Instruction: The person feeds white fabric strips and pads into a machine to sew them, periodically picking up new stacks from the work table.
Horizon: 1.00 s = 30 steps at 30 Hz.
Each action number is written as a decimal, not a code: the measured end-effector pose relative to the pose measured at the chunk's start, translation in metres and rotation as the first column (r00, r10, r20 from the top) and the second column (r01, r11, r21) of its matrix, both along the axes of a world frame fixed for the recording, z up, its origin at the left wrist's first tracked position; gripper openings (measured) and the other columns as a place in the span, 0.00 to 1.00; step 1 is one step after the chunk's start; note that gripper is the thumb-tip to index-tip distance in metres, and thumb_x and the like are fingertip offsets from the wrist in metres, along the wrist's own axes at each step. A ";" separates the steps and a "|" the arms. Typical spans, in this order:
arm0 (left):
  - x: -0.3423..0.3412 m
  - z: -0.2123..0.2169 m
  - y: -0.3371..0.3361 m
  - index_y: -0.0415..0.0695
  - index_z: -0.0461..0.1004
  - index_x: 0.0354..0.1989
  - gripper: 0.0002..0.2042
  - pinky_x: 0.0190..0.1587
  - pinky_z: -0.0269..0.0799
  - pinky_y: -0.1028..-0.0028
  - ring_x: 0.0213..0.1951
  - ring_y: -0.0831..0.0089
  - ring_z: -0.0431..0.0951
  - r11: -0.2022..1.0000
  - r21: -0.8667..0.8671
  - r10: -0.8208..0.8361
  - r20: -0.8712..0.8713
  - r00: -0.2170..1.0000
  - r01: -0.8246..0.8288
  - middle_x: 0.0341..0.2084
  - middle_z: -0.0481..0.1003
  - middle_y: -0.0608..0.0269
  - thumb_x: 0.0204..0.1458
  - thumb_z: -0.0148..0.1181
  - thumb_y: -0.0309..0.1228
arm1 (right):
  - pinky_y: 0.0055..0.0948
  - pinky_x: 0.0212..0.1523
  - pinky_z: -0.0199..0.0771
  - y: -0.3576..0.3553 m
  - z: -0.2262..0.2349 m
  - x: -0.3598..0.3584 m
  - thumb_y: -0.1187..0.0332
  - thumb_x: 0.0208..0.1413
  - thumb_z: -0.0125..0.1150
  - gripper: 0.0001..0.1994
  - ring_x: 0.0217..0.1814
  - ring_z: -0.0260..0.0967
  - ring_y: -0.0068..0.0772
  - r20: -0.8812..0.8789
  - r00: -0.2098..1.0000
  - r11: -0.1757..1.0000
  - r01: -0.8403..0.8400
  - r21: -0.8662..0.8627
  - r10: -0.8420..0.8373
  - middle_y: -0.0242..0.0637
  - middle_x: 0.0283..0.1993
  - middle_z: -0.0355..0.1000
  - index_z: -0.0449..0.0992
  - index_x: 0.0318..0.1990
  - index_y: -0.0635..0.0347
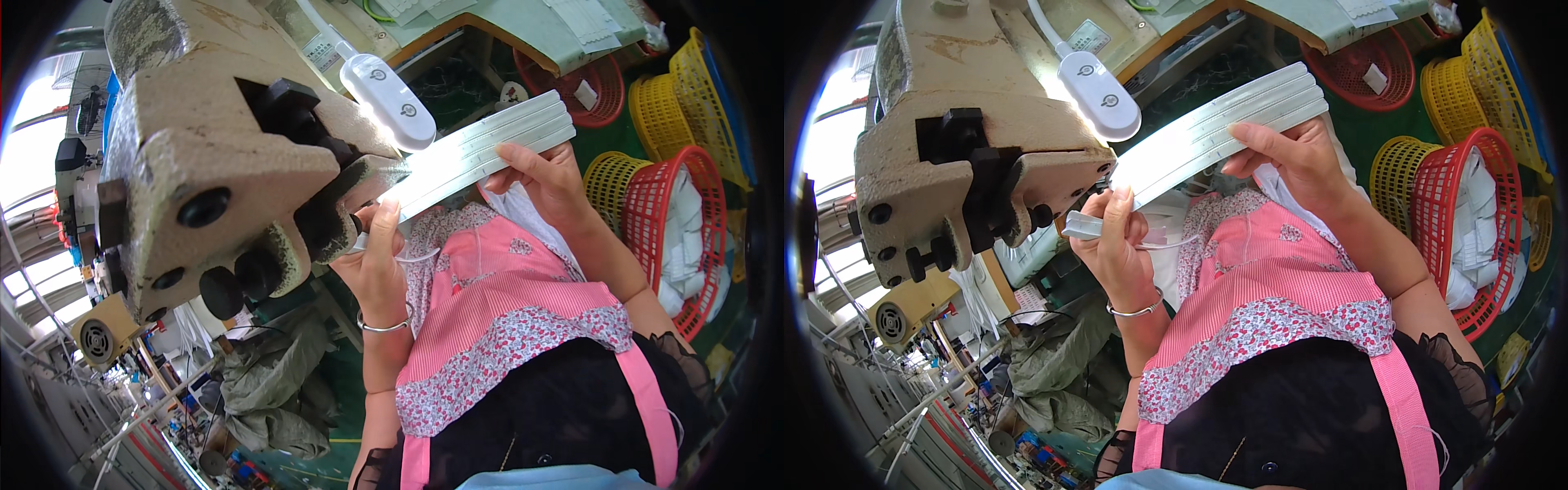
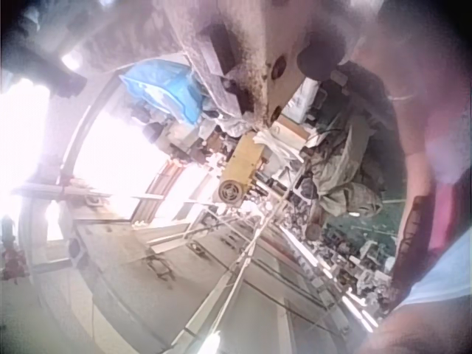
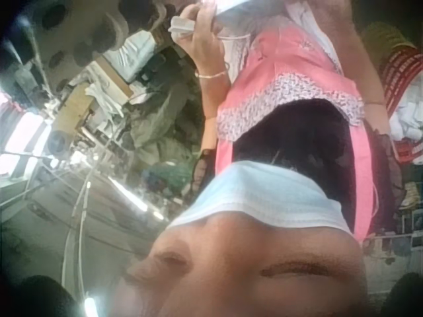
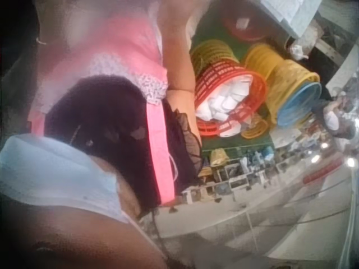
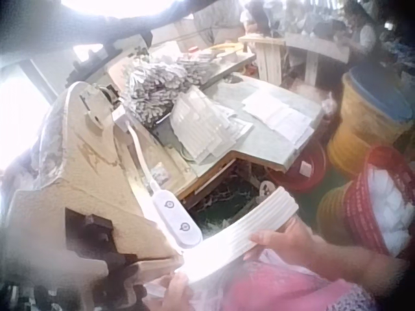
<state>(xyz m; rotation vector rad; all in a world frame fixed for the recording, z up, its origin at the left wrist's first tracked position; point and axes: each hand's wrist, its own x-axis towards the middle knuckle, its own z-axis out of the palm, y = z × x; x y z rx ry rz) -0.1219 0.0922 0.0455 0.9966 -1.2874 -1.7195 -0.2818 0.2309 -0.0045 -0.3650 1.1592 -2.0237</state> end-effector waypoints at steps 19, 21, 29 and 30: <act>0.025 -0.023 -0.035 0.42 0.67 0.26 0.07 0.16 0.43 0.82 0.13 0.87 0.53 0.967 0.253 0.071 -0.286 0.956 0.004 0.15 0.61 0.74 0.55 0.56 0.27 | 0.22 0.31 0.82 -0.026 0.026 0.038 0.76 0.57 0.63 0.08 0.32 0.80 0.27 0.039 0.999 0.999 -0.033 0.001 0.033 0.41 0.36 0.78 0.77 0.42 0.69; 0.019 -0.023 -0.034 0.41 0.67 0.29 0.06 0.16 0.58 0.81 0.16 0.83 0.64 0.951 0.266 -0.056 -0.349 0.936 0.156 0.19 0.67 0.69 0.54 0.55 0.29 | 0.21 0.31 0.82 -0.025 0.026 0.038 0.75 0.57 0.63 0.08 0.31 0.80 0.27 0.051 0.998 0.999 -0.039 -0.002 0.039 0.41 0.36 0.78 0.77 0.42 0.69; 0.037 -0.051 -0.057 0.36 0.64 0.41 0.12 0.34 0.84 0.66 0.34 0.63 0.81 0.870 -0.483 0.200 0.155 0.968 -0.102 0.36 0.74 0.51 0.52 0.54 0.27 | 0.20 0.31 0.80 -0.028 0.028 0.051 0.73 0.59 0.62 0.10 0.31 0.77 0.21 0.116 0.979 0.986 -0.165 -0.014 0.166 0.39 0.34 0.78 0.77 0.45 0.68; 0.045 -0.063 -0.066 0.35 0.62 0.45 0.14 0.34 0.84 0.66 0.35 0.62 0.81 0.590 -0.794 0.237 0.342 0.909 0.145 0.38 0.74 0.49 0.52 0.54 0.27 | 0.20 0.31 0.80 -0.033 0.028 0.052 0.73 0.59 0.62 0.10 0.31 0.77 0.21 0.124 0.977 0.985 -0.171 -0.008 0.171 0.39 0.34 0.78 0.77 0.45 0.68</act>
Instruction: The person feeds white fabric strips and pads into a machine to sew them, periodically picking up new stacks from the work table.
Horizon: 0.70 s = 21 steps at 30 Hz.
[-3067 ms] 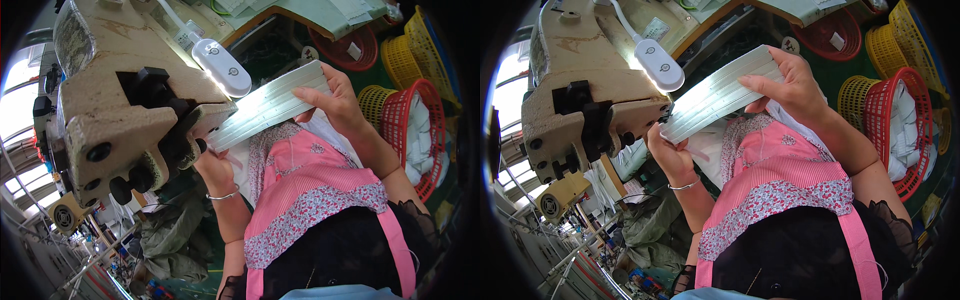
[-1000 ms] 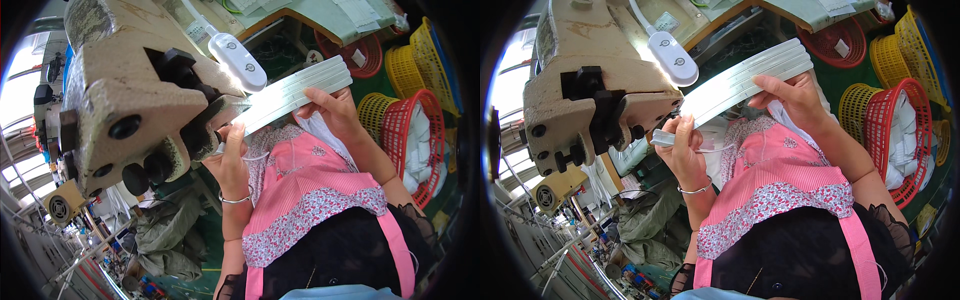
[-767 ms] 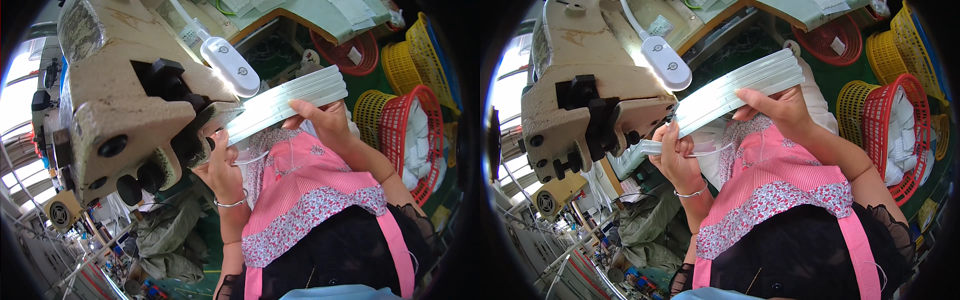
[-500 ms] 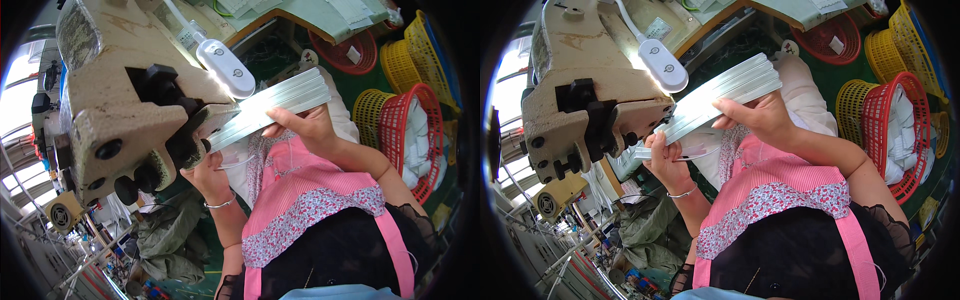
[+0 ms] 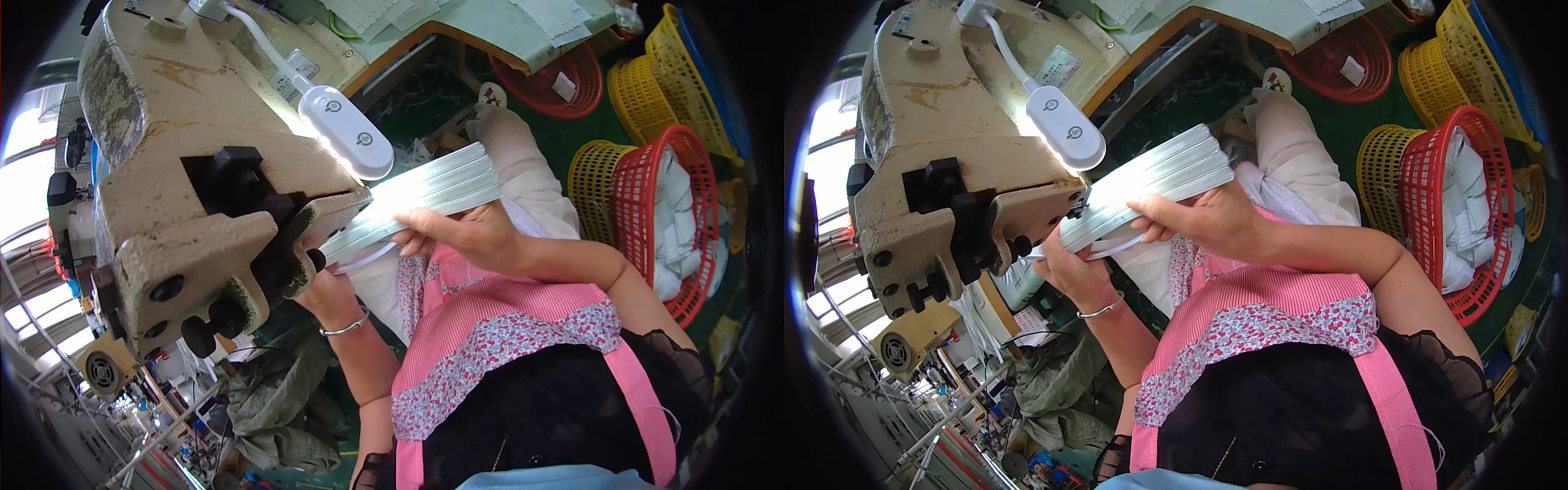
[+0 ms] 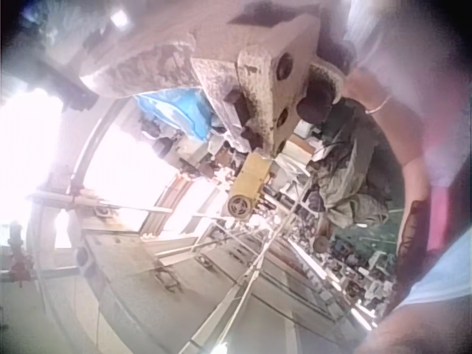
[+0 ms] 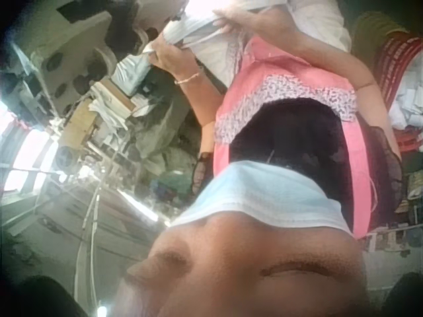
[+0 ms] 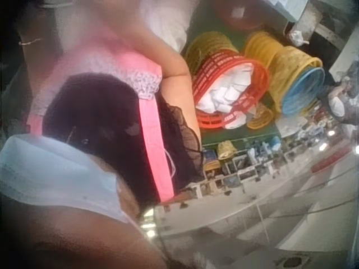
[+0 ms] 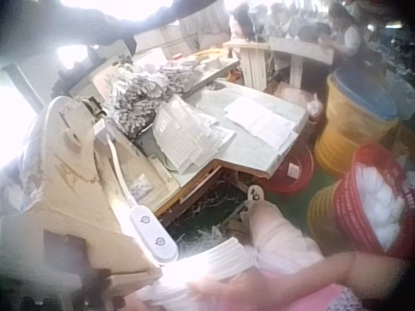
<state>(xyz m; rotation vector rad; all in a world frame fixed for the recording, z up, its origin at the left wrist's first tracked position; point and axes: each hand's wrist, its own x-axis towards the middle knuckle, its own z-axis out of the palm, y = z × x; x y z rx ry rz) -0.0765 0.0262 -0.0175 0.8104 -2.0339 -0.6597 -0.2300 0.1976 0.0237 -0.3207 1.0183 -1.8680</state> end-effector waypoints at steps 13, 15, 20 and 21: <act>0.045 0.014 -0.046 0.34 0.63 0.42 0.14 0.32 0.82 0.68 0.33 0.62 0.82 0.727 0.667 0.480 -0.329 0.813 -0.160 0.35 0.75 0.48 0.53 0.54 0.31 | 0.19 0.32 0.78 -0.061 -0.004 0.055 0.65 0.60 0.62 0.13 0.32 0.76 0.19 0.099 0.986 0.989 -0.128 -0.077 0.135 0.36 0.37 0.79 0.77 0.47 0.66; 0.063 0.002 -0.061 0.37 0.68 0.38 0.12 0.29 0.79 0.73 0.30 0.65 0.81 0.740 0.669 0.359 -0.481 0.799 0.070 0.29 0.76 0.54 0.54 0.55 0.35 | 0.20 0.32 0.78 -0.071 -0.008 0.061 0.66 0.60 0.62 0.13 0.33 0.76 0.20 0.058 0.986 0.984 -0.151 -0.090 0.157 0.36 0.38 0.79 0.77 0.47 0.66; 0.098 -0.008 -0.076 0.38 0.73 0.38 0.14 0.29 0.76 0.77 0.29 0.68 0.81 0.653 0.755 0.459 -0.452 0.765 0.055 0.30 0.78 0.56 0.57 0.53 0.38 | 0.22 0.34 0.78 -0.075 -0.017 0.063 0.66 0.60 0.62 0.13 0.34 0.76 0.21 -0.237 0.936 0.960 -0.277 -0.032 0.262 0.36 0.39 0.79 0.77 0.47 0.66; 0.109 -0.012 -0.079 0.38 0.74 0.41 0.15 0.30 0.76 0.77 0.30 0.68 0.81 0.639 0.767 0.439 -0.433 0.787 0.066 0.33 0.79 0.56 0.58 0.52 0.39 | 0.22 0.35 0.78 -0.070 -0.018 0.063 0.66 0.60 0.62 0.14 0.35 0.77 0.21 -0.140 0.943 0.947 -0.314 -0.068 0.303 0.36 0.40 0.79 0.77 0.47 0.66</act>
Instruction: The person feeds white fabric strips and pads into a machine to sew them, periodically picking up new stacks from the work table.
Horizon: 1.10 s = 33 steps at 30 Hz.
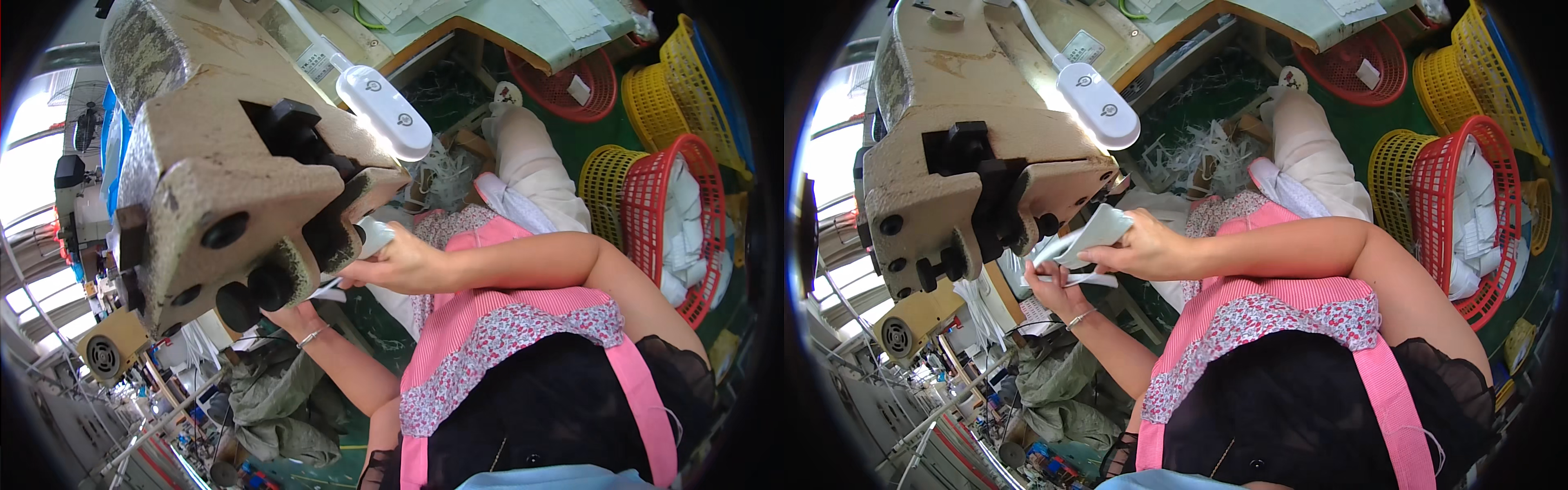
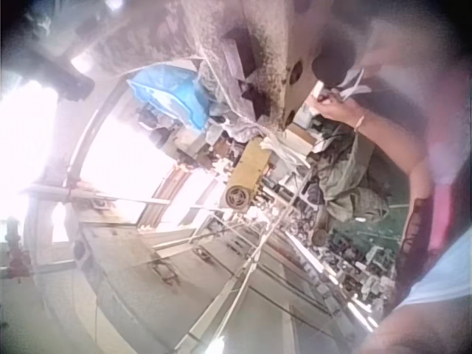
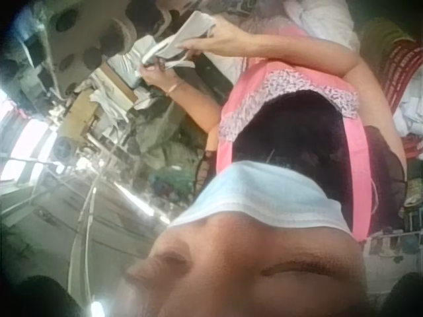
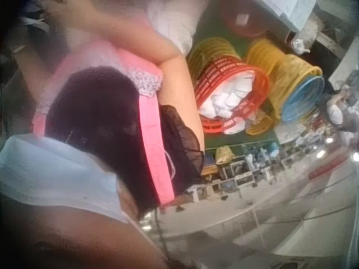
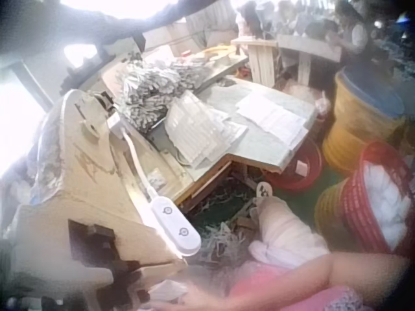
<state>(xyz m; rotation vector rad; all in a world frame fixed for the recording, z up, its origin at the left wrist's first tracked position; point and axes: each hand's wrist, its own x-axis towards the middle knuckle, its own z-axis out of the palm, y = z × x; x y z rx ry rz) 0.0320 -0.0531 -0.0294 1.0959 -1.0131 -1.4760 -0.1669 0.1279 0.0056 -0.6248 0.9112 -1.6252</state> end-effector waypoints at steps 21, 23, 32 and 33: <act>-0.149 0.075 0.141 0.33 0.76 0.30 0.05 0.16 0.47 0.82 0.12 0.85 0.57 0.894 0.005 -0.447 0.063 0.893 0.447 0.13 0.63 0.71 0.54 0.62 0.23 | 0.29 0.39 0.83 0.107 -0.003 -0.111 0.67 0.64 0.51 0.14 0.37 0.81 0.38 0.125 0.894 0.903 0.429 0.038 -0.430 0.51 0.39 0.79 0.73 0.47 0.72; -0.148 0.075 0.140 0.34 0.75 0.29 0.05 0.16 0.46 0.82 0.12 0.85 0.57 0.890 -0.013 -0.454 0.091 0.887 0.457 0.13 0.64 0.70 0.54 0.62 0.22 | 0.30 0.39 0.83 0.103 -0.006 -0.110 0.71 0.62 0.56 0.11 0.38 0.81 0.39 0.153 0.903 0.913 0.409 -0.010 -0.403 0.50 0.39 0.79 0.76 0.47 0.70; -0.155 0.075 0.143 0.33 0.74 0.30 0.03 0.16 0.49 0.84 0.14 0.87 0.58 0.923 -0.049 -0.379 0.068 0.923 0.383 0.17 0.67 0.68 0.53 0.60 0.20 | 0.29 0.35 0.83 0.098 -0.010 -0.103 0.74 0.60 0.59 0.10 0.34 0.81 0.35 0.002 0.904 0.904 0.427 0.038 -0.427 0.48 0.37 0.80 0.77 0.46 0.71; -0.156 0.077 0.143 0.33 0.74 0.30 0.03 0.16 0.49 0.84 0.14 0.87 0.59 0.935 -0.042 -0.350 0.059 0.935 0.352 0.17 0.68 0.68 0.54 0.60 0.20 | 0.29 0.35 0.83 0.097 -0.009 -0.101 0.74 0.60 0.59 0.10 0.34 0.81 0.35 0.000 0.902 0.902 0.430 0.041 -0.431 0.48 0.37 0.80 0.77 0.46 0.71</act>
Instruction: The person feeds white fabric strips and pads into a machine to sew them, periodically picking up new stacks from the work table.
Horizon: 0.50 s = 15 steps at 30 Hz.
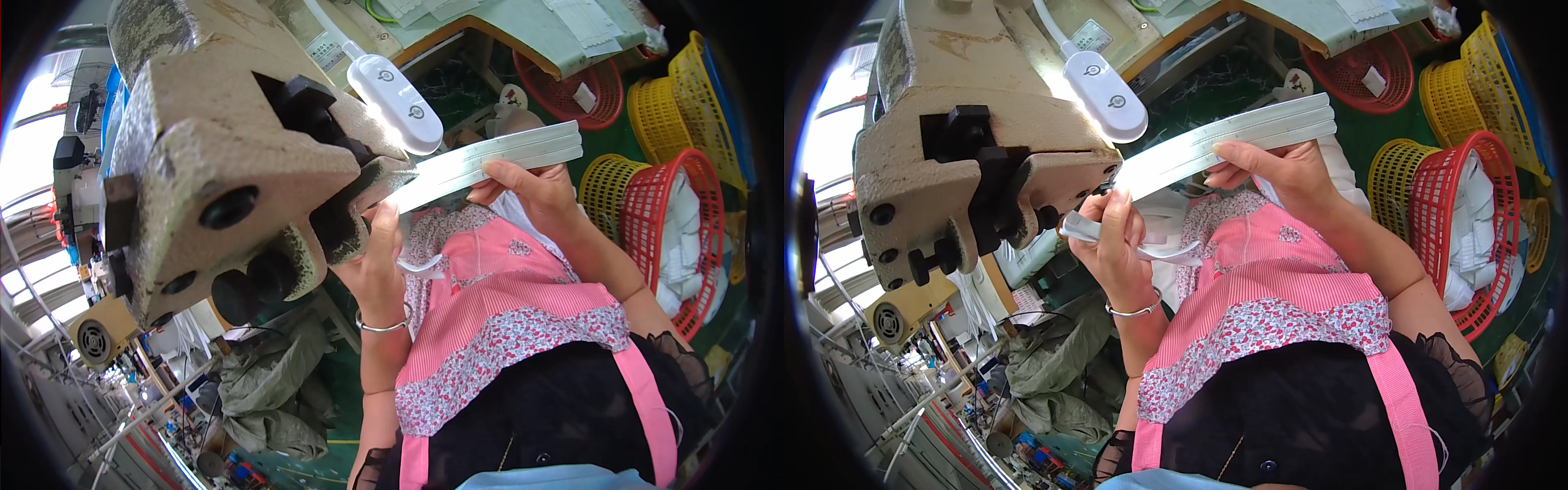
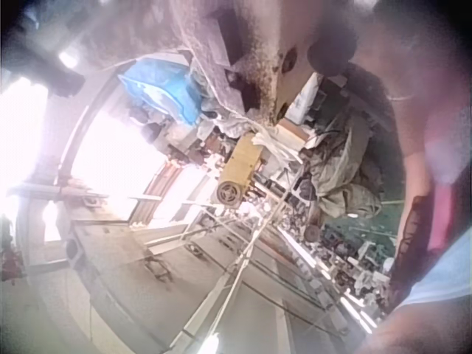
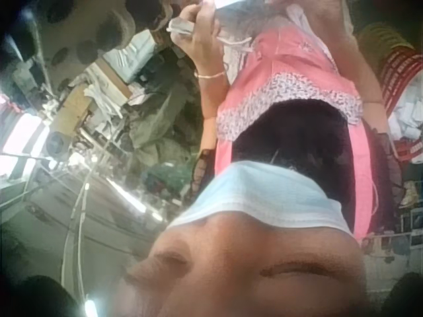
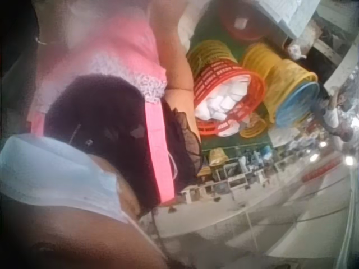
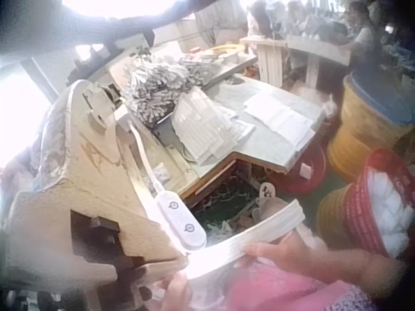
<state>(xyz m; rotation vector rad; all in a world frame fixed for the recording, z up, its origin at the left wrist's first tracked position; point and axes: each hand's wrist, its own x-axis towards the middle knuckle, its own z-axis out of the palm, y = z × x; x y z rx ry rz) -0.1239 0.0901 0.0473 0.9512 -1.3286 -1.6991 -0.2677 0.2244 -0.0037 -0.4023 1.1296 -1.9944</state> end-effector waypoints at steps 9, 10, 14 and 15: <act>0.012 -0.008 -0.010 0.34 0.74 0.31 0.04 0.16 0.48 0.83 0.12 0.86 0.57 1.000 0.021 0.013 -0.026 1.000 -0.013 0.13 0.62 0.72 0.56 0.59 0.22 | 0.24 0.30 0.82 -0.016 0.020 0.015 0.76 0.58 0.59 0.08 0.30 0.80 0.31 -0.057 0.997 0.991 0.064 0.117 -0.058 0.44 0.32 0.80 0.78 0.43 0.70; 0.012 -0.008 -0.010 0.34 0.74 0.30 0.04 0.16 0.47 0.83 0.12 0.87 0.56 0.999 0.031 0.018 -0.036 0.999 -0.017 0.12 0.61 0.73 0.56 0.59 0.22 | 0.24 0.30 0.81 -0.015 0.020 0.015 0.75 0.58 0.60 0.08 0.30 0.80 0.30 -0.045 0.997 0.991 0.069 0.115 -0.064 0.43 0.33 0.79 0.78 0.42 0.70; 0.010 -0.006 -0.009 0.34 0.73 0.29 0.05 0.16 0.47 0.83 0.12 0.87 0.56 0.999 0.037 0.004 -0.020 1.000 -0.003 0.13 0.62 0.72 0.56 0.59 0.22 | 0.23 0.30 0.81 -0.015 0.022 0.011 0.72 0.57 0.62 0.08 0.30 0.80 0.30 -0.010 0.998 0.990 0.070 0.120 -0.069 0.43 0.33 0.79 0.79 0.40 0.70; 0.010 -0.005 -0.010 0.34 0.73 0.29 0.04 0.16 0.47 0.83 0.13 0.87 0.57 0.999 -0.004 -0.032 0.008 0.999 0.032 0.13 0.63 0.72 0.56 0.58 0.21 | 0.23 0.30 0.81 -0.016 0.021 0.007 0.72 0.57 0.62 0.08 0.30 0.80 0.30 -0.008 0.998 0.990 0.070 0.119 -0.069 0.43 0.33 0.79 0.79 0.40 0.70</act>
